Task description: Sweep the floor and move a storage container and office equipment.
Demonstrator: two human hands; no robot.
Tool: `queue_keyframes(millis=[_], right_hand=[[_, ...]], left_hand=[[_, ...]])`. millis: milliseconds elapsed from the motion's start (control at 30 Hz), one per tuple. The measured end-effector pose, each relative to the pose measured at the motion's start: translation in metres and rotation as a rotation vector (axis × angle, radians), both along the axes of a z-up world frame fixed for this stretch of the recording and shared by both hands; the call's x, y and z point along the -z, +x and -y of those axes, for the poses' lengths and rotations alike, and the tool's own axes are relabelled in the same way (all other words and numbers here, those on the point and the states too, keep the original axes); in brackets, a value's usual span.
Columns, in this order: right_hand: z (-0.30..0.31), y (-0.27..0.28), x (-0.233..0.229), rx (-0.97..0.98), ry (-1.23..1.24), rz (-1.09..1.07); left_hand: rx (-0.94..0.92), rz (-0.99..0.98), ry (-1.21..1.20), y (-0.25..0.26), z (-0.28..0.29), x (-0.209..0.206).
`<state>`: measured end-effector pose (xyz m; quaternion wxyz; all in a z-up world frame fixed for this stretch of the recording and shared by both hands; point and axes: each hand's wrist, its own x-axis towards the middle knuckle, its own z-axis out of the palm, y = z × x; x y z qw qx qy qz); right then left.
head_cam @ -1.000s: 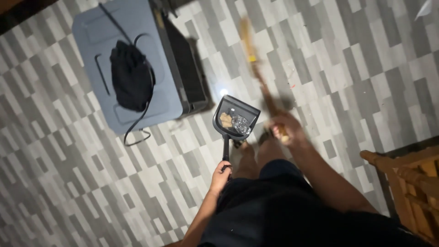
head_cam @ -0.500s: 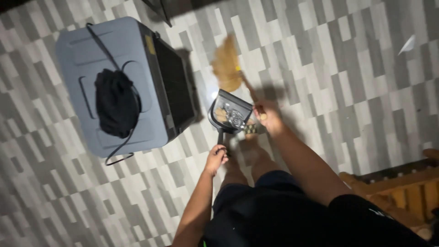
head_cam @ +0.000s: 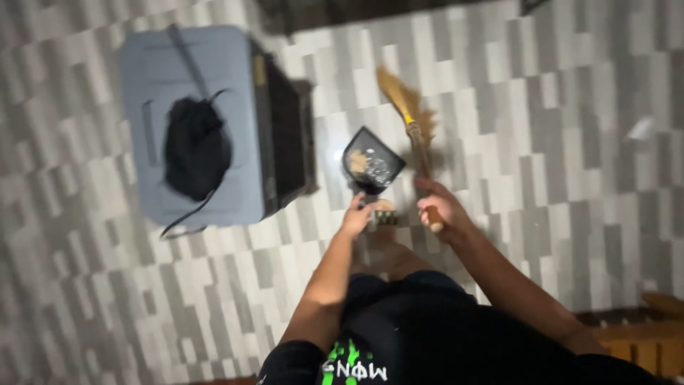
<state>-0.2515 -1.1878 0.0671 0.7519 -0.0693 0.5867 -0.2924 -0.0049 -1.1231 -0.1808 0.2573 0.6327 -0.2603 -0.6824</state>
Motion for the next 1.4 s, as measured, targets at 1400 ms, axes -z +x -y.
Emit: queue_keyframes(millis=[1400], right_hand=[[0.119,0.541,0.046,0.56,-0.322,-0.074]], left_hand=[[-0.415,0.723,-0.376,0.561,0.029,-0.186]])
